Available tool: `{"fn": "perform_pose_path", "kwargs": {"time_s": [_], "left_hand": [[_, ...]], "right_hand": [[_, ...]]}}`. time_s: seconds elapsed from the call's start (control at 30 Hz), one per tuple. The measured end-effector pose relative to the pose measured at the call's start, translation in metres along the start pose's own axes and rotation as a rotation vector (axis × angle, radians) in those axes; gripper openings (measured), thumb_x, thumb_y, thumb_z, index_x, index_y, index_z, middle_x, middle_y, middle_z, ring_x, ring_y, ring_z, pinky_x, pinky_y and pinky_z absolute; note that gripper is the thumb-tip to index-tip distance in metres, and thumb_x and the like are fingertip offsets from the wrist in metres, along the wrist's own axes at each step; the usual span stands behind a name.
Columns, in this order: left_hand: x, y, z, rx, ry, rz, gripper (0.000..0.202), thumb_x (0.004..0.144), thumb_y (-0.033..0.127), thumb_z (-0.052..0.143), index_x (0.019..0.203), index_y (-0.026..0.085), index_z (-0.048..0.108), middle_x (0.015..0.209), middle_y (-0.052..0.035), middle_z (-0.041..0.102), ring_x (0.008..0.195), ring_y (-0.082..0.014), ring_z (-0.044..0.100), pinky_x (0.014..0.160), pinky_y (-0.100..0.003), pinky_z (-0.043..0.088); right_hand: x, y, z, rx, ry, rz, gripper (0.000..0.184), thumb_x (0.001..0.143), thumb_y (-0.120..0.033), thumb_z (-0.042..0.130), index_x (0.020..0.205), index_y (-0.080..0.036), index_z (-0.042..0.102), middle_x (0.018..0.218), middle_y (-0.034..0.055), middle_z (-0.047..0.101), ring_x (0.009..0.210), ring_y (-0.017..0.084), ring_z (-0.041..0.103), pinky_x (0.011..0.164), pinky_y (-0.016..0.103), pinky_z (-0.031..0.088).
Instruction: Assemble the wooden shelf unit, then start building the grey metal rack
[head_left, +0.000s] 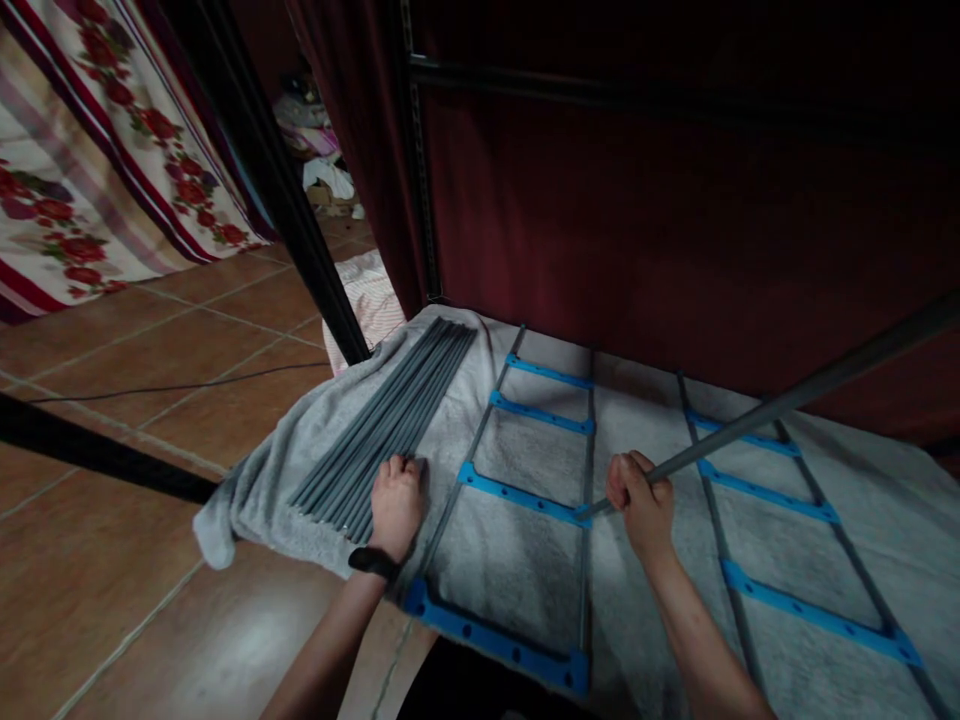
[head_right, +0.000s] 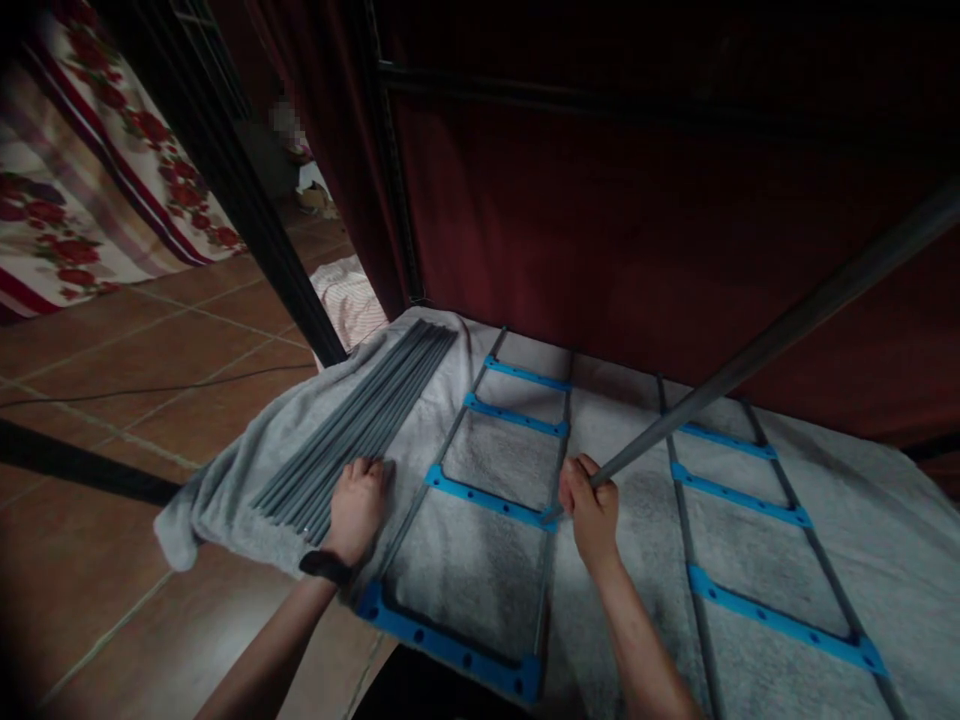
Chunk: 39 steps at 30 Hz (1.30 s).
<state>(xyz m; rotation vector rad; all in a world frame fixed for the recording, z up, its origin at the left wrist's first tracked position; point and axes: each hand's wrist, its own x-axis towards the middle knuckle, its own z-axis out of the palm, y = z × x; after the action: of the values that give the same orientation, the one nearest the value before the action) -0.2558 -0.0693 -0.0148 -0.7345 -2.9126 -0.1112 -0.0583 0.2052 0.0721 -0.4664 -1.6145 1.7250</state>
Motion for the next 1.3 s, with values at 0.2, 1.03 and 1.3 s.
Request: {"fn": "perform_pose_path", "kwargs": {"time_s": [0.2, 1.03, 1.3], "left_hand": [[0.012, 0.012, -0.007, 0.081, 0.0, -0.184, 0.026, 0.098, 0.018, 0.033, 0.106, 0.012, 0.057, 0.104, -0.0148, 0.058, 0.097, -0.0276, 0.057, 0.069, -0.032, 0.048], [0.015, 0.005, -0.006, 0.202, -0.003, -0.039, 0.028, 0.096, 0.016, 0.035, 0.108, 0.007, 0.059, 0.1, -0.0154, 0.059, 0.098, -0.03, 0.058, 0.08, -0.037, 0.045], [-0.004, 0.002, -0.036, 0.022, -0.017, -0.185, 0.027, 0.096, 0.028, 0.039, 0.109, 0.013, 0.057, 0.104, -0.0135, 0.059, 0.086, -0.0266, 0.062, 0.059, -0.032, 0.04]], "right_hand": [[-0.001, -0.001, 0.004, -0.014, 0.026, -0.01, 0.045, 0.091, -0.046, 0.062, 0.058, -0.022, 0.042, 0.051, -0.0067, 0.036, 0.046, 0.009, 0.032, 0.044, 0.025, 0.025], [-0.02, 0.038, -0.009, -0.294, 0.004, 0.087, 0.029, 0.092, -0.042, 0.055, 0.07, -0.023, 0.052, 0.062, -0.0038, 0.05, 0.061, 0.013, 0.05, 0.06, 0.026, 0.04], [-0.047, 0.058, -0.042, -0.353, -0.062, 0.069, 0.041, 0.079, -0.022, 0.061, 0.119, -0.028, 0.063, 0.122, 0.0035, 0.065, 0.116, 0.024, 0.057, 0.101, 0.038, 0.042]]}}
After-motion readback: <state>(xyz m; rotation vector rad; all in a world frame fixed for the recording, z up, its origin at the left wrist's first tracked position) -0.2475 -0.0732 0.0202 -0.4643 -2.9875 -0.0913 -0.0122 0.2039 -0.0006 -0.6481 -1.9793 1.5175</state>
